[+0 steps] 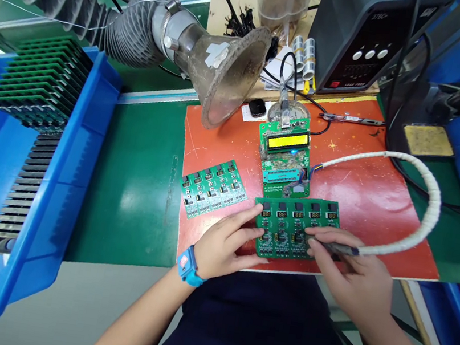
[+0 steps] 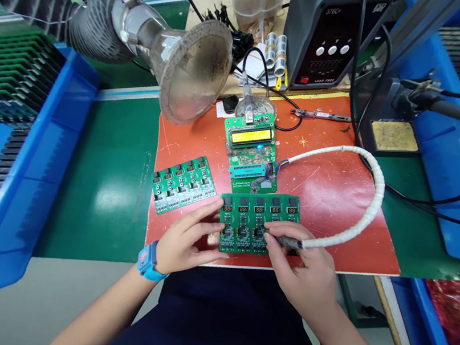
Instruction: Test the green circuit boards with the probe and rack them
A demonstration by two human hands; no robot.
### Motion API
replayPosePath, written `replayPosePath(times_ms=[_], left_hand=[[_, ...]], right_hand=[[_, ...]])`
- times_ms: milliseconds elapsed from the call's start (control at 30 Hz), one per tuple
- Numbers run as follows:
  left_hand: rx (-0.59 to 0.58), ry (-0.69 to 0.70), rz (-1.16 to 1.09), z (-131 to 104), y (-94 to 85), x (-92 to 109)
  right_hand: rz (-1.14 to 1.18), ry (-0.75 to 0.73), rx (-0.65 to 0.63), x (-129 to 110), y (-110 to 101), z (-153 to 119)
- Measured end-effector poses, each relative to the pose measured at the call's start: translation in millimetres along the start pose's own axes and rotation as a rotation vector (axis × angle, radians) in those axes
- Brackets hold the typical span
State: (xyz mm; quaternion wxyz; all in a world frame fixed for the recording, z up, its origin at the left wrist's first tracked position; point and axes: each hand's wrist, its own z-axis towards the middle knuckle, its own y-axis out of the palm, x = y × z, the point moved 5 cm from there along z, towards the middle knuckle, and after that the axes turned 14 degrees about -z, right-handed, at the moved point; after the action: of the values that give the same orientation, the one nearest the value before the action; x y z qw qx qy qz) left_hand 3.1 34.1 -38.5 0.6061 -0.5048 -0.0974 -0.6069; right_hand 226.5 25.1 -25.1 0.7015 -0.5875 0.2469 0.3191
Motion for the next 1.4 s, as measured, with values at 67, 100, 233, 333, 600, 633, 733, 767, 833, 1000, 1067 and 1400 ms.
replayPosePath(times_ms=[67,100,233,333,600,633,733,767,833,1000,1067,1400], left_hand=[[-0.007,-0.002,0.004,0.1,0.2,0.2],[-0.010,-0.004,0.007,0.2,0.2,0.3],[-0.011,-0.027,0.020,0.9,0.1,0.8],[-0.012,-0.021,0.033,2.0,0.1,2.3],[-0.120,0.018,0.175,2.8,7.0,3.6],[-0.124,0.021,0.182,2.9,7.3,3.6],[-0.145,0.027,0.188,3.2,8.3,3.1],[-0.153,0.027,0.187,3.2,8.8,2.9],[-0.158,0.026,0.185,3.1,9.5,2.7],[-0.086,-0.003,0.118,3.2,6.5,3.6],[-0.044,-0.020,0.050,3.1,3.7,3.3],[-0.001,-0.028,-0.131,-0.4,1.7,-1.9]], right_hand=[[0.006,-0.016,-0.005,0.6,-0.5,-0.1],[0.008,-0.017,-0.008,1.3,-0.6,-0.2],[0.017,-0.015,-0.024,4.1,0.1,-0.9],[0.022,-0.025,-0.022,4.5,0.2,-1.0],[0.042,-0.049,-0.021,3.9,1.1,0.1],[0.044,-0.047,-0.024,4.2,1.2,0.1],[0.038,-0.038,-0.027,5.0,0.9,0.1],[0.032,-0.038,-0.025,4.9,0.6,0.3],[0.022,-0.042,-0.023,4.0,-0.3,0.8],[-0.007,-0.065,-0.014,-0.5,-3.2,1.9],[-0.012,-0.069,-0.015,-1.2,-3.3,1.7],[-0.021,-0.065,-0.017,1.3,-1.8,2.1]])
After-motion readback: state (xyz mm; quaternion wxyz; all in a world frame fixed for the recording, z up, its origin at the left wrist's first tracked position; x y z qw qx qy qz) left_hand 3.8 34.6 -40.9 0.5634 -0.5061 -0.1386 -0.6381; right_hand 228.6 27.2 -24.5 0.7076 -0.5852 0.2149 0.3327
